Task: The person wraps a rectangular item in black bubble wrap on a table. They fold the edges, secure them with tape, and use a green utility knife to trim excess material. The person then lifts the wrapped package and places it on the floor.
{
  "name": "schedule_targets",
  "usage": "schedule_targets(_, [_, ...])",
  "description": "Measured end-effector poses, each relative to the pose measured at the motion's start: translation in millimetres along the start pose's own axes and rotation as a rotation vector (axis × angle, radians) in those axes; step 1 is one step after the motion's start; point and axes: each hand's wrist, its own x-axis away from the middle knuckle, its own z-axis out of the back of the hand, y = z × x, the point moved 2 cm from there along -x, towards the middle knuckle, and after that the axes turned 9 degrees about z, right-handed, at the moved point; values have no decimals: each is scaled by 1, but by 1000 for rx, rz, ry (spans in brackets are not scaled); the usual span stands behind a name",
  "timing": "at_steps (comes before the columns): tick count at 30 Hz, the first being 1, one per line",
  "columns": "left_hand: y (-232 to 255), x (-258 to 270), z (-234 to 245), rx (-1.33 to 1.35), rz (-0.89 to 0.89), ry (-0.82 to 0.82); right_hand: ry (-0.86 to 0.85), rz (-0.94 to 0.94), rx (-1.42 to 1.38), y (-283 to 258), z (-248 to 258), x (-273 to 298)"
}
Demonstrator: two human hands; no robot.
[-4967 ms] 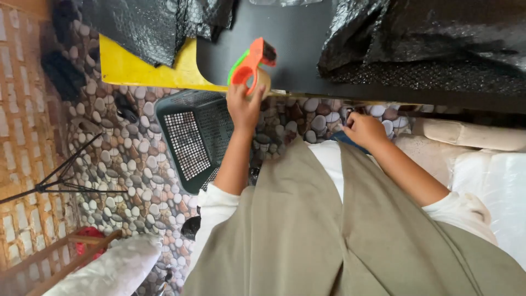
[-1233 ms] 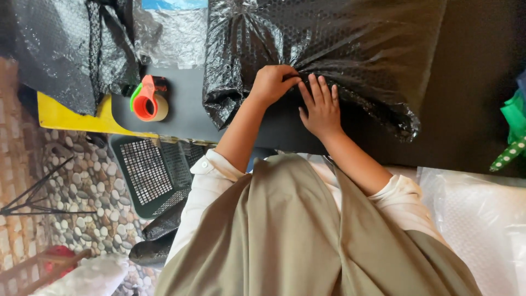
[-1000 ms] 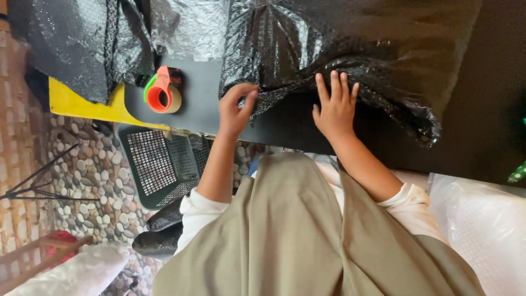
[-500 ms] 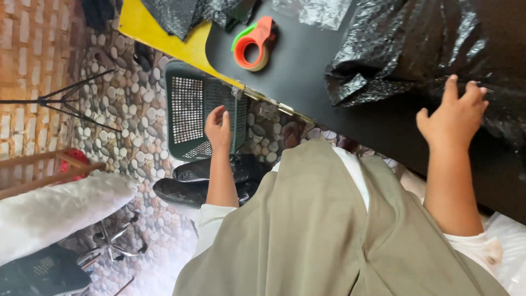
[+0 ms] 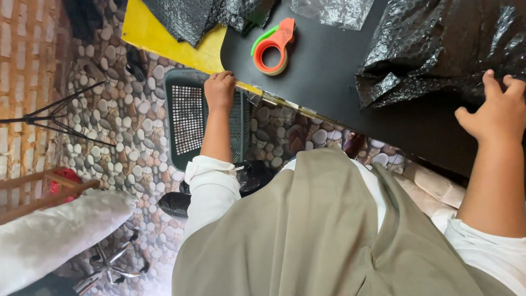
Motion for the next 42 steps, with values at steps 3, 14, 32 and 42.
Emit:
schedule_targets(3, [8, -9, 17, -17, -106, 81, -45, -73, 4, -5, 0, -2])
schedule_targets(14, [21, 52, 46, -80, -41, -65, 25, 3, -134, 7, -12, -4])
schedule_targets(32, [55, 96, 112, -185, 123, -115, -13, 71, -26, 30, 4, 8])
schedule_targets(42, [179, -23, 198, -62, 349, -605, -140, -4, -268, 51, 12, 17])
